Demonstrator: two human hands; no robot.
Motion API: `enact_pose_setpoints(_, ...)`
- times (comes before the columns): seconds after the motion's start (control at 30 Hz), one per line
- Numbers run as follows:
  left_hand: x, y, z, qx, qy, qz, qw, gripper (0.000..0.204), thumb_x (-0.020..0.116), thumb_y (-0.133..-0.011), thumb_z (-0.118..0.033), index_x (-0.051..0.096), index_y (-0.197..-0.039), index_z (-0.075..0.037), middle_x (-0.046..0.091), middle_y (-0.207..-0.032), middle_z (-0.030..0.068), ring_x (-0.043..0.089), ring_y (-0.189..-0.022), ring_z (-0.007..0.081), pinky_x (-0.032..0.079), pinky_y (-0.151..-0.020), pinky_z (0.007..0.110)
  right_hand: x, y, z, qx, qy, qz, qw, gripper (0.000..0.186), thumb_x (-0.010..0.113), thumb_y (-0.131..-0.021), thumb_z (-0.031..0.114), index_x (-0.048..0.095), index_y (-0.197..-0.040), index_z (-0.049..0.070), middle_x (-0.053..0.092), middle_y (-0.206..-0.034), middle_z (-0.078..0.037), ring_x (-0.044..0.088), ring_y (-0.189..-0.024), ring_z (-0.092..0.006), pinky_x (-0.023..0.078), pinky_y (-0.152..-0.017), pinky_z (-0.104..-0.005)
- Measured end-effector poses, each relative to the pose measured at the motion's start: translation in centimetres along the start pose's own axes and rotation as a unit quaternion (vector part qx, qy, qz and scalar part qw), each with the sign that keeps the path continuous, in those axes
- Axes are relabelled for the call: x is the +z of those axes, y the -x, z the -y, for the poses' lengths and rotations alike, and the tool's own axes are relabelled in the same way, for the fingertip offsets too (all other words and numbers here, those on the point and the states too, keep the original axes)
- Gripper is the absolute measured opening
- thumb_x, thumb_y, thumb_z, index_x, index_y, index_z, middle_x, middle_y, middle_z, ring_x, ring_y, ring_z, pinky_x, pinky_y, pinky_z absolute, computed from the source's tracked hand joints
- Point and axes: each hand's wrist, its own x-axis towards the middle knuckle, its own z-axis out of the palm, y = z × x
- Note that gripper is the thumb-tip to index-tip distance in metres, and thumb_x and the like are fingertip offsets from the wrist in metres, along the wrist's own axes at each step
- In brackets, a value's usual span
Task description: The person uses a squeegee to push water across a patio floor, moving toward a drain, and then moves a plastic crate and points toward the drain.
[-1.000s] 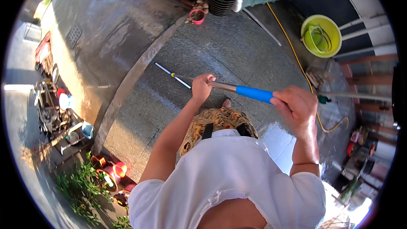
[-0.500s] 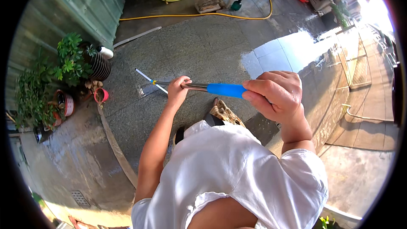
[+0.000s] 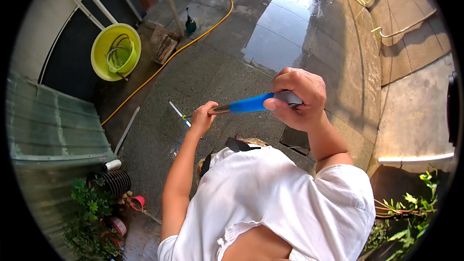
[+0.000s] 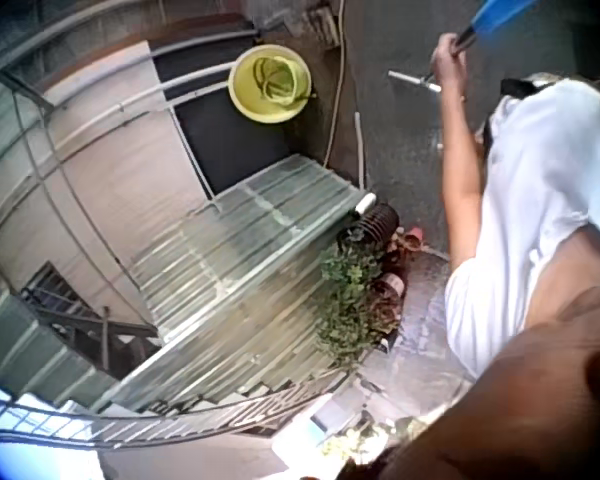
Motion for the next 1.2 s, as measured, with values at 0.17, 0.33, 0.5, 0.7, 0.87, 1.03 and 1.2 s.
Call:
enact_pose_setpoints(0.17,1.2,-10.0,-0.7,0.025,0.010,0.047,0.999,0.031,0.071,-0.079,-0.004,0.063,-0.109,-0.011,0.069,-0.090,0.0135,0.067,-0.088,0.0341,0.052,-0.074,0.043,-0.7,-2.6,-6.1,-0.031,-0.019,-0.083,0.996,0.026,0.077,-0.079,0.024,0.060,-0.080,0.004,0.061,-0.069,-0.009,0.058,-0.057,-0.0173,0.042,-0.050,-0.0274)
enact_pose_setpoints(0.33,1.3,-20.4,-3.3,0.052,0.020,0.125,0.991,0.030,0.072,-0.080,-0.008,0.063,-0.109,-0.010,0.069,-0.089,0.0135,0.067,-0.087,0.0334,0.052,-0.073,0.044,-0.6,-4.8,-11.1,-0.026,-0.036,-0.141,0.989,0.026,0.074,-0.083,0.021,0.058,-0.094,0.004,0.063,-0.072,-0.010,0.058,-0.061,-0.0174,0.043,-0.057,-0.0283)
enact_pose_setpoints(0.5,0.2,-29.1,-2.6,0.126,-0.006,0.191,0.973,0.032,0.073,-0.078,-0.012,0.064,-0.109,-0.012,0.070,-0.087,0.0136,0.068,-0.086,0.0330,0.052,-0.074,0.044,2.0,-8.5,-14.9,0.024,0.028,-0.248,0.968,0.022,0.071,-0.083,0.012,0.053,-0.095,0.004,0.064,-0.071,-0.009,0.062,-0.066,-0.0187,0.046,-0.060,-0.0299)
enact_pose_setpoints(0.7,-1.9,-39.1,-0.7,0.227,0.022,0.201,0.953,0.034,0.072,-0.078,-0.006,0.063,-0.110,-0.010,0.069,-0.084,0.0102,0.068,-0.082,0.0301,0.052,-0.071,0.043,4.9,-14.6,-18.4,0.042,0.119,-0.283,0.951,0.030,0.070,-0.089,0.030,0.049,-0.088,0.008,0.064,-0.070,-0.009,0.058,-0.062,-0.0173,0.046,-0.060,-0.0297)
enact_pose_setpoints(0.87,-2.7,-47.7,4.3,0.241,-0.007,0.166,0.956,0.028,0.071,-0.081,-0.007,0.065,-0.108,-0.009,0.066,-0.089,0.0084,0.066,-0.086,0.0282,0.052,-0.071,0.042,6.3,-18.3,-22.5,0.076,0.246,-0.106,0.961,0.032,0.078,-0.082,0.031,0.056,-0.084,0.007,0.068,-0.074,-0.010,0.064,-0.062,-0.0205,0.050,-0.056,-0.0280)
enact_pose_setpoints(1.03,-2.1,-56.8,7.1,0.172,-0.114,0.052,0.977,0.049,0.078,-0.075,-0.047,0.068,-0.102,-0.008,0.064,-0.092,0.0105,0.065,-0.087,0.0314,0.053,-0.073,0.045,6.2,-19.5,-29.8,0.097,0.292,-0.086,0.948,0.025,0.080,-0.076,0.016,0.060,-0.086,0.006,0.069,-0.077,-0.013,0.067,-0.064,-0.0229,0.054,-0.056,-0.0295)
enact_pose_setpoints(1.2,-1.4,-67.7,8.8,0.037,-0.181,0.086,0.979,0.048,0.073,-0.079,-0.052,0.068,-0.103,-0.010,0.062,-0.097,0.0139,0.065,-0.089,0.0351,0.054,-0.075,0.046,6.1,-19.8,-39.5,0.130,0.335,-0.105,0.927,0.026,0.079,-0.077,0.014,0.058,-0.090,0.007,0.070,-0.080,-0.012,0.068,-0.066,-0.0227,0.054,-0.059,-0.0296)
